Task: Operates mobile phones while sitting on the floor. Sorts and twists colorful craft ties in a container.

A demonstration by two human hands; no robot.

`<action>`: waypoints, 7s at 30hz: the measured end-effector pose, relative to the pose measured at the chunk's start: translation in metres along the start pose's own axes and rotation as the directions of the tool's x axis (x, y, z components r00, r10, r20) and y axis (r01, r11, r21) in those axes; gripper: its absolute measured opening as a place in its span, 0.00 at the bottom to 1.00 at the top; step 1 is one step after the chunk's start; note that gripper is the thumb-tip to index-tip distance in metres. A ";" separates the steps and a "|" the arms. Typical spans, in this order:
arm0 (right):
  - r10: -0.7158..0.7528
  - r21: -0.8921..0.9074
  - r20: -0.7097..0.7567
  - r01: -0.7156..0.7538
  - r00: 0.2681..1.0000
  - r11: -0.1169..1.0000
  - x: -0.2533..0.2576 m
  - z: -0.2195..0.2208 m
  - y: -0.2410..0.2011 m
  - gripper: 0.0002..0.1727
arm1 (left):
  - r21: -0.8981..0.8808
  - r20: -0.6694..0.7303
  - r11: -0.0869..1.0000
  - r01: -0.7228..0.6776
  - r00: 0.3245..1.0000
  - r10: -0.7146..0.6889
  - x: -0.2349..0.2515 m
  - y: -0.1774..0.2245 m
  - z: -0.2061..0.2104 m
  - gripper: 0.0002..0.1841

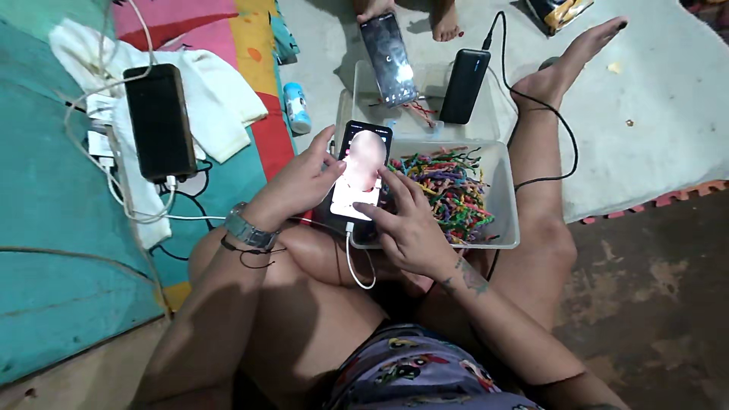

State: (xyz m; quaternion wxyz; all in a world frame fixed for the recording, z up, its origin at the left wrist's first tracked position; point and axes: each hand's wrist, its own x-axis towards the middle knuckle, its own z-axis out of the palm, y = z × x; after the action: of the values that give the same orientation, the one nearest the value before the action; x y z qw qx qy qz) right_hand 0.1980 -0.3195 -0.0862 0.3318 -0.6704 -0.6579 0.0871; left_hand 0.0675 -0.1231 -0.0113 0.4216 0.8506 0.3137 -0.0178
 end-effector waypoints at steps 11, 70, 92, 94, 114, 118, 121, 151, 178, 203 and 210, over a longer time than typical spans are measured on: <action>0.050 0.067 0.033 -0.052 0.998 0.996 0.004 0.002 0.002 0.25 | 0.002 0.019 1.000 0.015 1.000 -0.015 0.001 0.002 0.001 0.32; 0.111 0.032 -0.058 -0.109 0.992 0.993 0.002 -0.007 0.000 0.24 | 0.114 -0.006 0.992 0.045 0.999 -0.044 -0.005 0.005 -0.004 0.26; 0.385 -0.040 -0.209 -0.401 0.899 0.915 -0.008 -0.069 0.056 0.12 | 0.156 -0.137 0.971 -0.179 0.970 0.201 -0.012 -0.005 0.005 0.22; 0.401 -0.067 -0.154 -0.414 0.903 0.908 -0.011 -0.072 0.062 0.12 | 0.162 -0.158 0.965 -0.207 0.960 0.233 -0.012 -0.006 0.006 0.21; 0.292 0.043 -0.155 -0.289 0.944 0.956 -0.018 -0.072 0.059 0.08 | 0.021 -0.408 0.891 -0.454 0.809 0.422 -0.018 0.029 0.035 0.13; 0.442 0.161 -0.081 -0.426 0.893 0.890 -0.015 -0.076 0.041 0.08 | -0.073 -0.319 0.888 -0.454 0.854 0.411 -0.020 0.048 0.067 0.10; 0.563 -0.114 -0.034 -0.563 0.826 0.818 -0.012 -0.079 0.032 0.06 | -0.103 -0.264 0.905 -0.412 0.889 0.374 -0.019 0.052 0.077 0.10; 0.547 0.734 -0.040 -0.347 0.836 0.584 -0.021 -0.066 0.032 0.09 | -0.658 -0.212 0.730 -0.181 0.976 0.051 -0.017 0.058 0.093 0.04; 0.504 -0.151 0.225 -0.481 0.834 0.864 -0.035 -0.082 0.060 0.31 | -0.191 -0.329 0.900 -0.393 0.889 0.318 -0.010 0.057 0.091 0.11; 0.352 -0.153 -0.050 -0.355 0.935 0.922 -0.029 -0.114 0.054 0.09 | 0.566 0.102 0.814 -0.130 0.991 0.087 0.001 0.078 0.135 0.16; 0.583 -0.254 0.159 -0.538 0.796 0.804 -0.024 -0.083 0.056 0.21 | 0.428 0.372 0.812 -0.397 0.896 0.242 0.006 0.067 0.135 0.11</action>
State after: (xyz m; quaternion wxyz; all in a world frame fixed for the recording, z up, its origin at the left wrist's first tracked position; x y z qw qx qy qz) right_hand 0.2873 -0.3651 -0.0615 0.1452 -0.8501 -0.4677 0.1937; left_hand 0.1411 -0.2483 -0.0524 0.2296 0.9575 0.0816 -0.1545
